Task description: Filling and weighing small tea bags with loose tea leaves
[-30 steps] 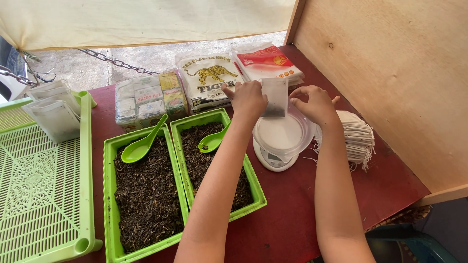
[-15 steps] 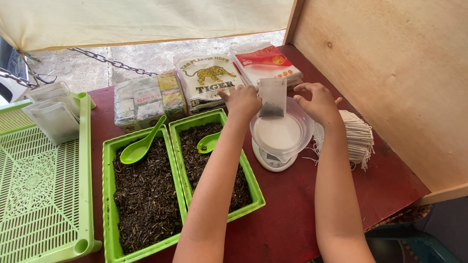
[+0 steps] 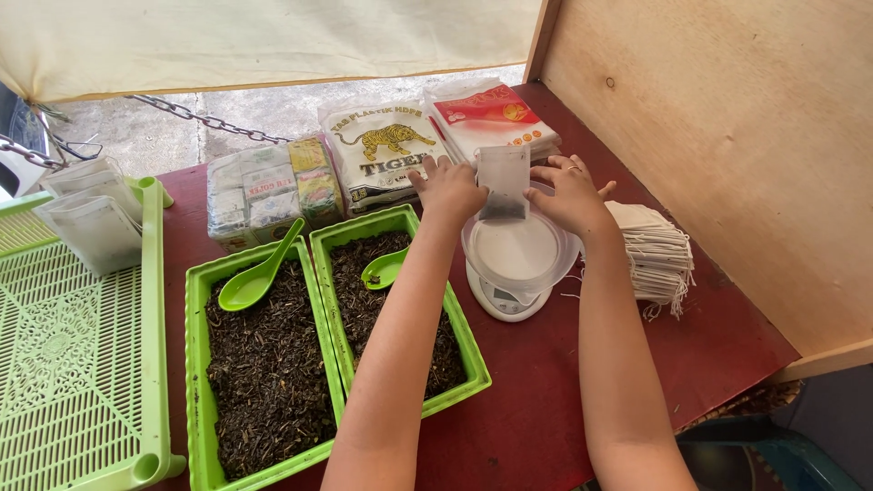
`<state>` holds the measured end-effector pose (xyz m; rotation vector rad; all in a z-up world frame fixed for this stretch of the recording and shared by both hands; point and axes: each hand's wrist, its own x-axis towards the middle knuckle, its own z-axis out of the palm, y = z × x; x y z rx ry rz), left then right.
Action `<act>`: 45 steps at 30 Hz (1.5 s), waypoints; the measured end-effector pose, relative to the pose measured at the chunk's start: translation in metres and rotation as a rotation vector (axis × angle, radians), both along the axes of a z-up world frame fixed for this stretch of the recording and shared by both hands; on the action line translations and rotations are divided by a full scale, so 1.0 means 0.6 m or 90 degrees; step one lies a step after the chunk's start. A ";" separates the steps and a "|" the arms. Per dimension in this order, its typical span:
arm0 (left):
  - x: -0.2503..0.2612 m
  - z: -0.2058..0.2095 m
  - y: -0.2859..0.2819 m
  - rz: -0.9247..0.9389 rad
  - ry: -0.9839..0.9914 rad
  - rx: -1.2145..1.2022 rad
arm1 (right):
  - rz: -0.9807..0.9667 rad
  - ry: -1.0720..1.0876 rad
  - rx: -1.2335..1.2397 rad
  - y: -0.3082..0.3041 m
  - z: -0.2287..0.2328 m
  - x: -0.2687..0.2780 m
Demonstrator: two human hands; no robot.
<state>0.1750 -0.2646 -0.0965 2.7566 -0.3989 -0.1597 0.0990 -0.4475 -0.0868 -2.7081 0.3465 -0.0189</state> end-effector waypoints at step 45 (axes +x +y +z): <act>-0.045 0.069 0.131 0.049 -0.278 -0.324 | 0.108 -0.432 0.034 0.151 0.087 -0.025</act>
